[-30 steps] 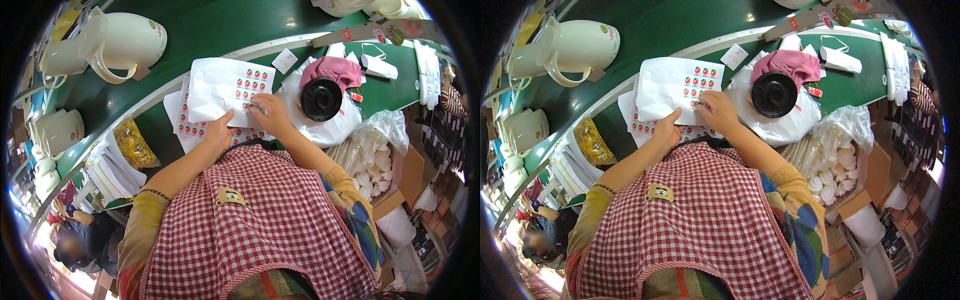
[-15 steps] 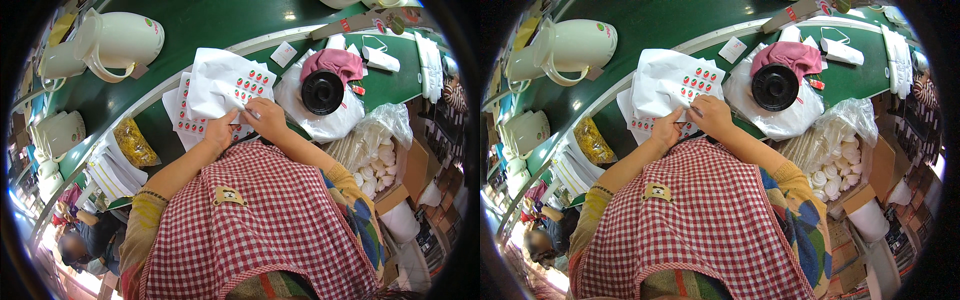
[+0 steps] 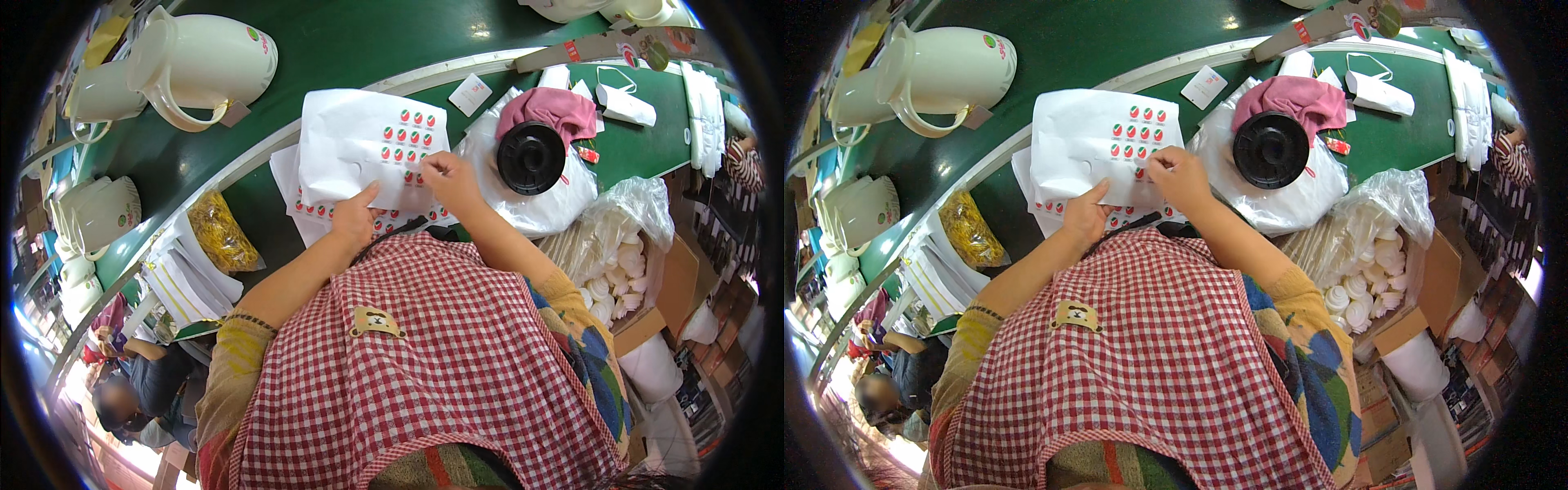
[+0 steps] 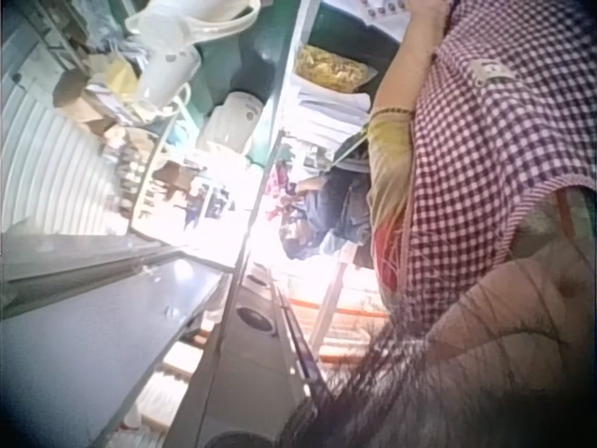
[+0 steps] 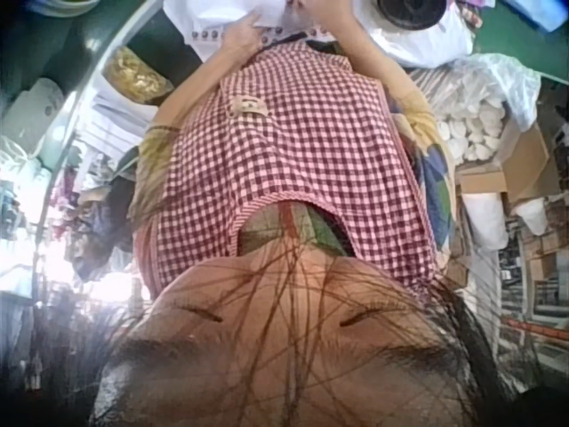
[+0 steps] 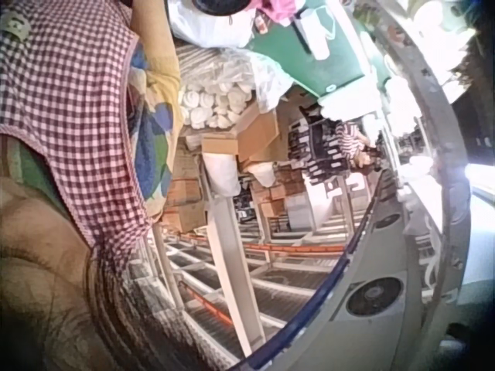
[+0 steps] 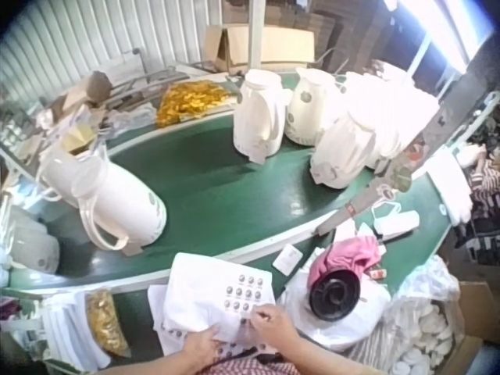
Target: The person repeatedly picks up white plastic pitchers from a green workbench, peels small circular stickers from a sheet, and applies them to the side of each pitcher. They then place the labeled pitchers aside and insert a small white foam insert into the spout of each unit before moving to the next.
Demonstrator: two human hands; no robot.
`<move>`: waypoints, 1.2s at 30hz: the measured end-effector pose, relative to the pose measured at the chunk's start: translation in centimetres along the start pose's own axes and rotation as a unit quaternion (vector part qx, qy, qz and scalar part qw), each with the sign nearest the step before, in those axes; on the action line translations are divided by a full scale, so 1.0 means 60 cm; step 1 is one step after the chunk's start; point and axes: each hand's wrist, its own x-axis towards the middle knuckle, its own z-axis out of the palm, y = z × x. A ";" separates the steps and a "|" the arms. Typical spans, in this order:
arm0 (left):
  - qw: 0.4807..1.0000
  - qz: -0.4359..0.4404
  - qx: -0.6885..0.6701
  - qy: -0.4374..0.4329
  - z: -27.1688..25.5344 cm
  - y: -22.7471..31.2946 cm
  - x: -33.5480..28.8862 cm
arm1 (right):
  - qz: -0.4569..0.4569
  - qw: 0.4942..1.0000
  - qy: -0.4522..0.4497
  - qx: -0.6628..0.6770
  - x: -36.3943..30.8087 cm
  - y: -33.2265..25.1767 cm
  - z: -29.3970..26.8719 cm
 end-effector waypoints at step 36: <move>0.920 0.350 -0.158 -0.074 0.179 0.520 0.031 | -0.424 0.881 -0.031 -0.207 0.195 -0.295 0.083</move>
